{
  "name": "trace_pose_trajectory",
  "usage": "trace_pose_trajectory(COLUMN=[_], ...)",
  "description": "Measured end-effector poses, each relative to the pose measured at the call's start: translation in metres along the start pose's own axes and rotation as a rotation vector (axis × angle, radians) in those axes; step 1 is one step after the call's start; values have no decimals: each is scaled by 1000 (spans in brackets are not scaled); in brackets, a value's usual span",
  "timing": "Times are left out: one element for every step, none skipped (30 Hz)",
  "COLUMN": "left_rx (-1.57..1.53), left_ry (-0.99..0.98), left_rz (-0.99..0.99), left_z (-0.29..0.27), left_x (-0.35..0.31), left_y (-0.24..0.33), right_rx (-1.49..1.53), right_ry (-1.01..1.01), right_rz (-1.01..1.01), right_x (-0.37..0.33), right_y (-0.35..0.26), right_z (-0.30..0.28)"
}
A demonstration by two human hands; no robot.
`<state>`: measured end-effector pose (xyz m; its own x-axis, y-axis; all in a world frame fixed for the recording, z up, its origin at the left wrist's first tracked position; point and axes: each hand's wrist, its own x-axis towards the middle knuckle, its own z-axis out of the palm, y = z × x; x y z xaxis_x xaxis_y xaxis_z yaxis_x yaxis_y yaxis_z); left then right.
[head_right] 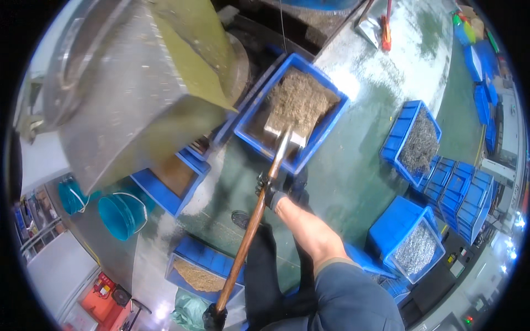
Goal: Transferring bulk organic material from plastic bins into a processing machine using a long-handled wooden spade.
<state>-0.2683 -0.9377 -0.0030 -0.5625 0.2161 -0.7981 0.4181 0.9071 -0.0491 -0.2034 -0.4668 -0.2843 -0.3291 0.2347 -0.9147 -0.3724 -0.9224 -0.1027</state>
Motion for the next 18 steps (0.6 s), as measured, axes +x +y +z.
trace_pose_trajectory(left_rx=[-1,-10,289,584,134,133,-1,-137,-1038,-1056,-977,-899,-817,-736,-655,-575,-492,-408], left_ry=[13,40,239,431,288,326,208,88,-194,-161,-139,-115,-91,-66,-41,-12,15,38], left_rz=[-14,-15,-20,-26,415,406,269,139,9,18,57,92,131,166,196,210,232,250], left_z=[0,9,27,35,-45,-78,-99,-113,-106,-92,-100,-104,-132,-160,-186,-218,-264,-295], left_x=[-12,-31,-51,-62,-54,-78,-99,-116,-117,-127,-136,-148,-153,-163,-177,-198,-212,-242], left_y=[-15,-44,-79,-99,-30,-28,-33,-43,-90,-136,-158,-178,-174,-171,-168,-162,-144,-122], right_rx=[17,11,-3,-18,-42,-46,-74,-100,-85,-35,-11,11,10,22,33,25,48,71], right_ry=[19,-9,6,27,133,95,123,152,141,123,88,53,31,17,6,-14,1,20], right_rz=[19,16,-2,-31,-102,-104,-136,-172,-165,-139,-159,-177,-196,-229,-260,-262,-267,-270], right_x=[-17,-36,-58,-78,-101,-124,-148,-171,-199,-220,-239,-257,-275,-292,-306,-323,-341,-354], right_y=[4,10,21,25,-3,4,11,17,28,39,43,49,49,50,53,60,59,59], right_z=[7,18,32,43,28,47,57,69,85,99,105,111,117,122,128,139,150,157])
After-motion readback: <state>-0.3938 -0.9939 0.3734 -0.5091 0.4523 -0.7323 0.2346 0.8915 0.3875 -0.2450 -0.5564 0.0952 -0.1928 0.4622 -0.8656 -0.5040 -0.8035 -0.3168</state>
